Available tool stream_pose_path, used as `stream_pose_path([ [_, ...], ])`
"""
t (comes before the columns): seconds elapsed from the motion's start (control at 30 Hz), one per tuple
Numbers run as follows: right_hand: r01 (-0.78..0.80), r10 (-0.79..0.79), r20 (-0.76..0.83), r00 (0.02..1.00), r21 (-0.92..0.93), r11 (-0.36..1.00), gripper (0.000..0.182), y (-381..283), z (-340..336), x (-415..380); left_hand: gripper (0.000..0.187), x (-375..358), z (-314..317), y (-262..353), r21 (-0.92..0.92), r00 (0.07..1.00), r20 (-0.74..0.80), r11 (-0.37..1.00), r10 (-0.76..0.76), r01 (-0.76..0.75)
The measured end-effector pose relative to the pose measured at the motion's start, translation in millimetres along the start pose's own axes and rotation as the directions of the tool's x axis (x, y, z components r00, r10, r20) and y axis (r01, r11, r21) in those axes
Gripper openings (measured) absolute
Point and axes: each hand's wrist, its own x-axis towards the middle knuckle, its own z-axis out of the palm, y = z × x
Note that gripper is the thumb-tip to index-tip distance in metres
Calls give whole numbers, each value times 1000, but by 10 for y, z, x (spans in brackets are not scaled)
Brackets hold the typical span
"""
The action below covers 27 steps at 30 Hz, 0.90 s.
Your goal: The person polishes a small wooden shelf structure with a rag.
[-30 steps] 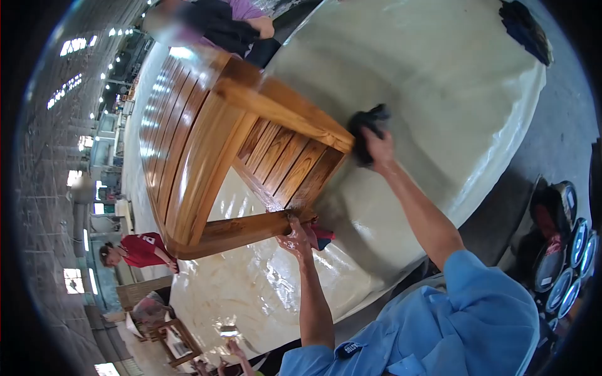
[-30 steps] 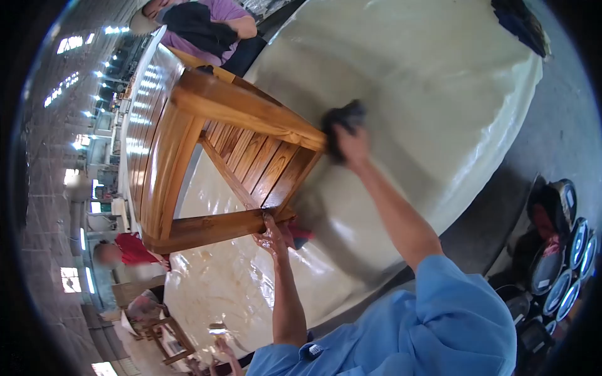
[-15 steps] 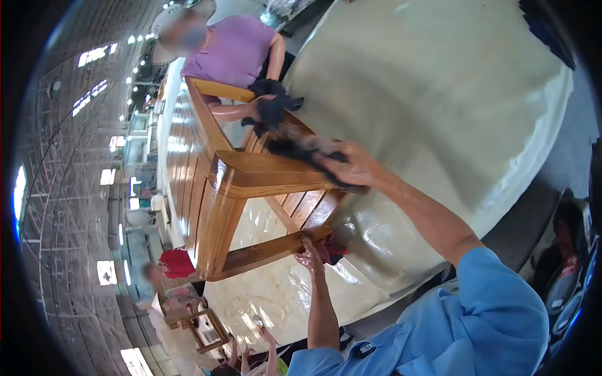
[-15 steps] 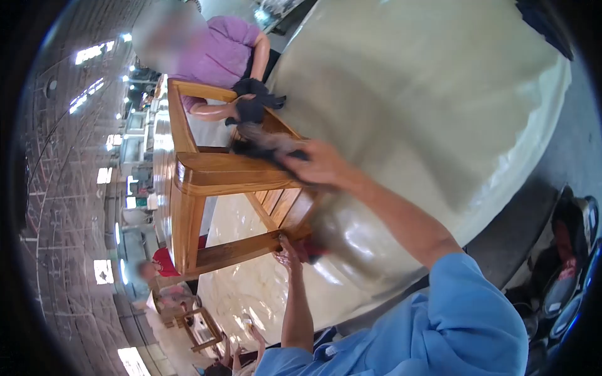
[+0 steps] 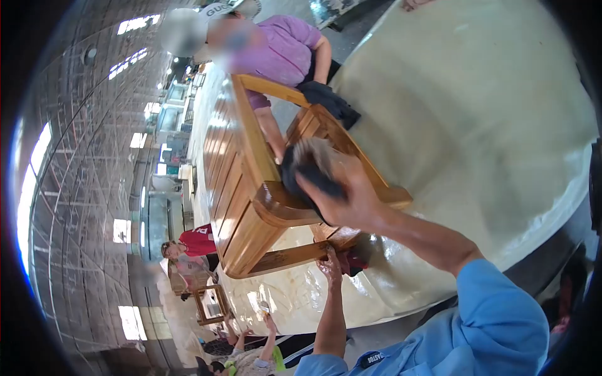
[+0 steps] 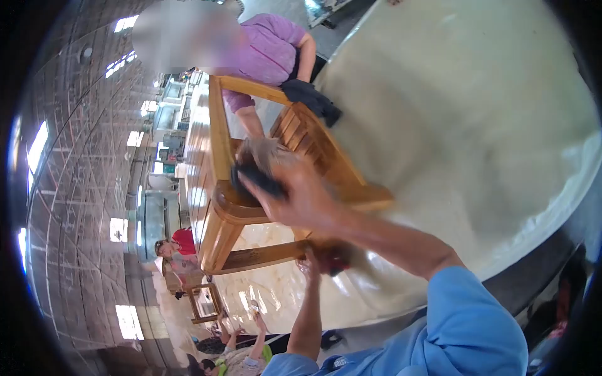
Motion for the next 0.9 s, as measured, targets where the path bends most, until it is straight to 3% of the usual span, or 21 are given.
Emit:
stream_pose_path([
  [0.03,5,-5,24,1000,9,1000,18,4,-46,-3,51,-21,-6,133,-23,1000,-10,1000,10,-10],
  [0.07,289,-255,188,949,-188,939,20,24,-95,-2,51,-42,-12,265,-46,1000,-20,999,19,-20],
  [0.13,475,-357,376,855,-290,831,25,78,-19,215,44,-89,-47,764,-98,986,-52,983,-158,153],
  [0.17,568,-401,462,791,-311,762,28,109,18,324,44,-72,-30,710,-110,984,-61,981,-167,160],
  [0.23,607,-363,562,743,-338,719,31,235,238,692,39,-59,-7,578,-224,994,-61,972,-94,78],
  [0.3,469,-26,664,747,-499,729,32,258,347,1118,38,-63,-40,712,-199,993,-61,976,-98,84],
  [0.37,464,-44,603,796,-563,683,30,718,500,1542,38,-63,-48,675,-177,994,-56,980,-98,87],
  [0.43,434,43,607,794,-615,659,31,945,661,1979,37,-39,4,455,-124,995,-100,992,-8,-4],
  [0.5,387,-24,716,697,-348,854,33,1573,870,2480,37,-32,30,390,-152,995,-83,987,-58,45],
  [0.53,451,-6,721,693,-426,784,31,1647,930,2597,37,-53,2,344,-176,993,-51,980,-104,94],
  [0.57,508,17,726,688,-498,702,29,1576,989,2598,37,-67,-14,206,-169,991,-57,979,-122,111],
  [0.6,599,18,758,652,-529,602,22,1505,1020,2573,37,-75,11,40,-60,997,-72,998,-34,29],
  [0.7,622,74,820,568,-487,614,18,1227,1055,2304,41,-117,113,-157,126,992,-69,988,103,-94],
  [0.73,578,219,793,569,-574,579,16,883,1006,2131,45,-93,126,-147,94,994,-83,994,68,-60],
  [0.83,574,258,851,457,-504,646,16,465,970,1745,60,-11,75,68,-131,997,-26,989,-76,72],
  [0.9,675,94,902,422,-381,632,16,290,911,1445,45,6,111,-182,135,993,-77,988,92,-81],
])
